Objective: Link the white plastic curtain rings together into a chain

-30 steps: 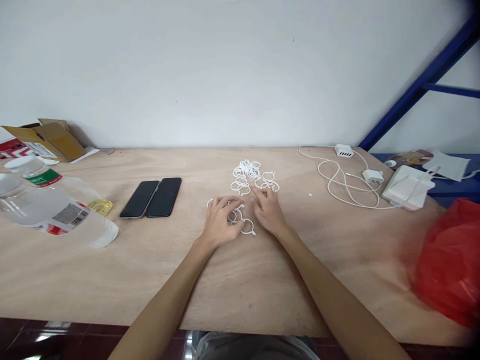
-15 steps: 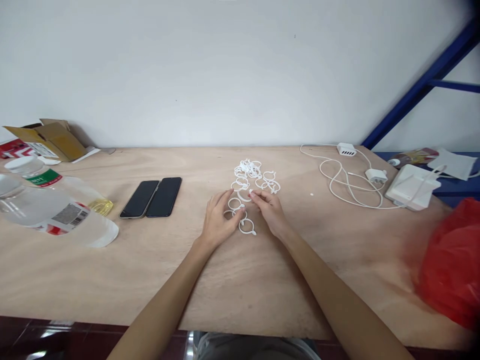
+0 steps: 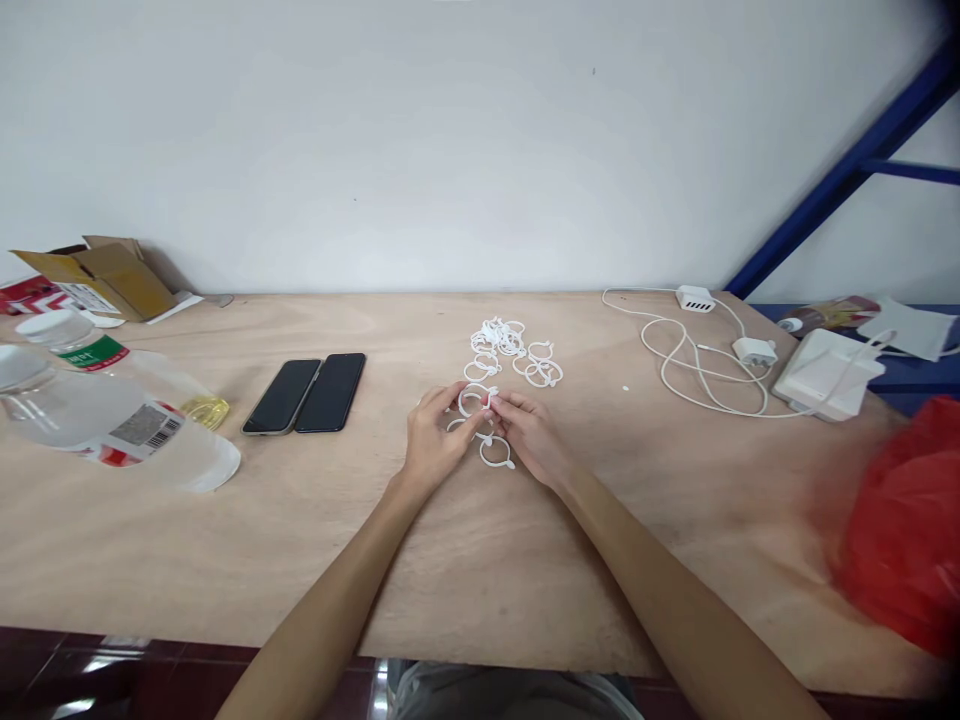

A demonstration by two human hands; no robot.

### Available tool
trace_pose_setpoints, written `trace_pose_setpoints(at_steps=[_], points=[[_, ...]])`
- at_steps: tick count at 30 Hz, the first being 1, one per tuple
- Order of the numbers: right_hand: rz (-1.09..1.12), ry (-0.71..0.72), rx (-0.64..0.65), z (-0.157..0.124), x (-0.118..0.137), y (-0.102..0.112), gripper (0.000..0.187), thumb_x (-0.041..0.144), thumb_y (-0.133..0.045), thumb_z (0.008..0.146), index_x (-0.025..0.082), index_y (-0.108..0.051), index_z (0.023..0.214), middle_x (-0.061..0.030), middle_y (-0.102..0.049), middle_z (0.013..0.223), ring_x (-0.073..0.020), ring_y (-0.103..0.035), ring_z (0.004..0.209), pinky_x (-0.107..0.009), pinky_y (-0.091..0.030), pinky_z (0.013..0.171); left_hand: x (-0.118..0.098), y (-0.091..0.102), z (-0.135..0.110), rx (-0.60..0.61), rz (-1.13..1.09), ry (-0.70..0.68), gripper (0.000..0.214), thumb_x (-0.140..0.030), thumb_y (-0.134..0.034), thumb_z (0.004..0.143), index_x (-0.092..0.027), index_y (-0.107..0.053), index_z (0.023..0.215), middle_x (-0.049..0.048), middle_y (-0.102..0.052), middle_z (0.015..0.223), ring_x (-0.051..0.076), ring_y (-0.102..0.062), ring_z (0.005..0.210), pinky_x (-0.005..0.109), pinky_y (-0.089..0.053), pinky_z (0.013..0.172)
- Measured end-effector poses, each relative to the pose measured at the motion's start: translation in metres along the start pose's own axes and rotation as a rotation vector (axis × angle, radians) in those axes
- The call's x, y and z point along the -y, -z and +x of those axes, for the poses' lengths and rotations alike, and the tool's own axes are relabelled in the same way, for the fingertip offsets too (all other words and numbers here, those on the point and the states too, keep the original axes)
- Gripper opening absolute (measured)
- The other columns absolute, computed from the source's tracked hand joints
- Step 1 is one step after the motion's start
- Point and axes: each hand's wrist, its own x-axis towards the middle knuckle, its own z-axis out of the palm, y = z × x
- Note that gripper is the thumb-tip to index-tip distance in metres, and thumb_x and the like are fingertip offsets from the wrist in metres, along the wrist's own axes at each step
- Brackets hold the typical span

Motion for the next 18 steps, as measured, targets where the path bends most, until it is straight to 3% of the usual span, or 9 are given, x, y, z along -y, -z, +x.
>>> trace_pose_setpoints(at_steps=[4,10,18], points=[[-0.037,0.104,-0.091,0.005,-0.006,0.005,0.029,0.033,-0.077,0.066,0.023,-0.072,0.092,0.0031,-0.059,0.073,-0.008,-0.043,0.06,-0.024,-0.033,0.056,0.0,0.001,-0.001,0.019,0.108,-0.081,0.027,-0.036,-0.068,0.079,-0.016,-0.066,0.098,0.003,-0.063,0.078,0.015,-0.056,0.071,0.028,-0.047,0.071],[-0.082,0.145,-0.116,0.01,-0.01,0.012,0.019,0.035,-0.078,0.065,0.022,-0.075,0.078,0.0002,-0.066,0.076,-0.0123,-0.054,0.068,-0.028,-0.042,0.066,0.0,0.0,-0.001,0.081,0.155,-0.078,0.023,-0.036,-0.065,0.082,-0.015,-0.066,0.094,0.0037,-0.063,0.077,0.015,-0.055,0.069,0.027,-0.045,0.069],[-0.108,0.182,-0.077,0.013,-0.013,0.017,0.013,0.032,-0.077,0.065,0.023,-0.076,0.073,-0.002,-0.071,0.082,-0.018,-0.063,0.082,-0.035,-0.047,0.082,-0.002,0.001,-0.002,0.109,0.135,-0.087,0.026,-0.039,-0.064,0.082,-0.017,-0.066,0.094,0.0038,-0.064,0.078,0.015,-0.056,0.07,0.027,-0.045,0.069]])
